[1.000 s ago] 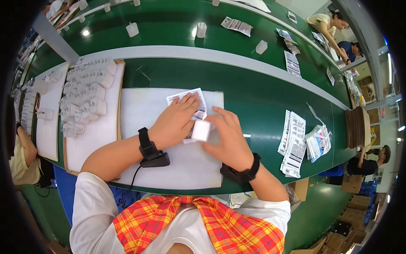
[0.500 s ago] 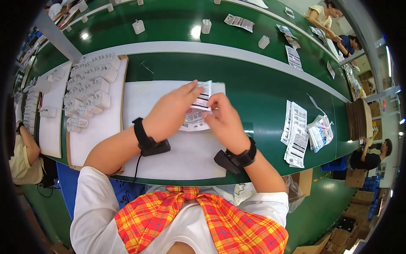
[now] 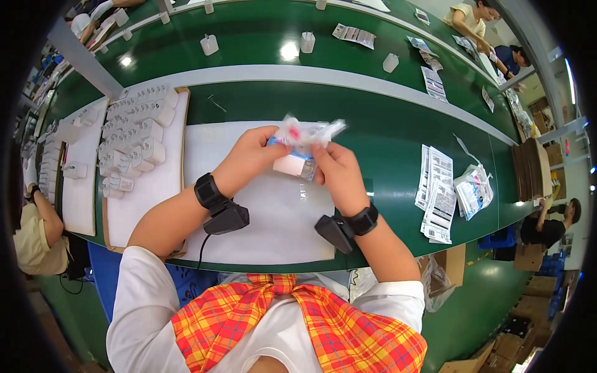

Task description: The person packages power adapters by hand, picking up an adapter and a plastic bag, sliding the adapter into the bag, and sealing the adhesive strip. They then place the packaged adapter onto the conveyor belt and repeat the process.

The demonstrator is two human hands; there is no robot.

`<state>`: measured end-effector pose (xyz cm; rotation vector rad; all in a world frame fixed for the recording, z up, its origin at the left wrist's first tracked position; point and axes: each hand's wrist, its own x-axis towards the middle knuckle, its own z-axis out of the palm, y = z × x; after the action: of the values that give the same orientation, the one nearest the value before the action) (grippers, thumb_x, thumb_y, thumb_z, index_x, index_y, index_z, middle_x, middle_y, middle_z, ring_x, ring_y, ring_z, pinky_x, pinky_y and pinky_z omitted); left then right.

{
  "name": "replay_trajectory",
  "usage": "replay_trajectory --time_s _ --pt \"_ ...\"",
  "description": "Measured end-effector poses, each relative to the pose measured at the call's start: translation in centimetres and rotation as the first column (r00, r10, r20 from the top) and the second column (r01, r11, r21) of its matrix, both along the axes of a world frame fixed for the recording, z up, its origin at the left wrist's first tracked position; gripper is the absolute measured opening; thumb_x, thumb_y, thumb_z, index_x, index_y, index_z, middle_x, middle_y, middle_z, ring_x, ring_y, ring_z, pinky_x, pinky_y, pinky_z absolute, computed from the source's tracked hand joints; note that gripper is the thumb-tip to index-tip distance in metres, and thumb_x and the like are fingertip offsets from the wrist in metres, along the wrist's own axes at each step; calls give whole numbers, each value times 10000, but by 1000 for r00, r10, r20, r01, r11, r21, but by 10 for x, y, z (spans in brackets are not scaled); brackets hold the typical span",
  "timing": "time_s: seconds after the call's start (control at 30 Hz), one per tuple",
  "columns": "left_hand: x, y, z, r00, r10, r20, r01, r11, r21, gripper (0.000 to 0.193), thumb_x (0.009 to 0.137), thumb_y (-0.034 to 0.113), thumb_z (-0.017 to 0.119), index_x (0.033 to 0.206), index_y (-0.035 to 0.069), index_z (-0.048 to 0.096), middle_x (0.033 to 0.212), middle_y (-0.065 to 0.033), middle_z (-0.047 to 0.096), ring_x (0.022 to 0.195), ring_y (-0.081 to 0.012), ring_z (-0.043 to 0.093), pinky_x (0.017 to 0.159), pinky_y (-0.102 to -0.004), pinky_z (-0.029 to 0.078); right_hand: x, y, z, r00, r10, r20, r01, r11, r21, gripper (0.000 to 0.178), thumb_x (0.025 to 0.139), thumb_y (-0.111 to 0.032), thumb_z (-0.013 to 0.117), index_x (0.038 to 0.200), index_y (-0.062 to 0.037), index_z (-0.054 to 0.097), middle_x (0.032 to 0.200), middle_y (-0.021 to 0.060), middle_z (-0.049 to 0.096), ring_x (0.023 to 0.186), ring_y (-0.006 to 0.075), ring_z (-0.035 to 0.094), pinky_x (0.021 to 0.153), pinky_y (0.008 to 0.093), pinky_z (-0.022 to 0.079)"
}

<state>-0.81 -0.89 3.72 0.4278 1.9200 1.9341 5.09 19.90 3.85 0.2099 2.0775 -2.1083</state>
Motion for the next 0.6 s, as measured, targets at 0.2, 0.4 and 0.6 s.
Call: replay_trajectory --time_s 0.2,0.4,0.6 --pt "-3 1 -8 989 97 112 -118 972 202 309 972 296 646 1015 0 723 835 -21 671 797 -62 558 692 -239 466 -6 -15 6 995 -99 31 97 995 36 295 1031 -258 560 1039 16 672 926 54 656 685 95 574 690 206 446" --pt "-24 -10 -14 926 -40 -376 -7 993 -122 194 941 187 618 997 57 751 809 -37 682 818 -155 611 763 -326 450 -26 23 -12 908 144 -394 -58 973 222 190 945 -130 623 1069 0 687 1112 110 695 910 180 667 789 281 498" --pt "-5 -30 -20 644 -493 -585 -6 761 -648 209 834 52 612 975 138 741 932 -37 658 978 -271 580 845 -418 387 15 -7 39 602 753 -266 3 331 944 282 793 -28 663 1068 -58 718 1112 107 702 1001 308 651 860 403 511"
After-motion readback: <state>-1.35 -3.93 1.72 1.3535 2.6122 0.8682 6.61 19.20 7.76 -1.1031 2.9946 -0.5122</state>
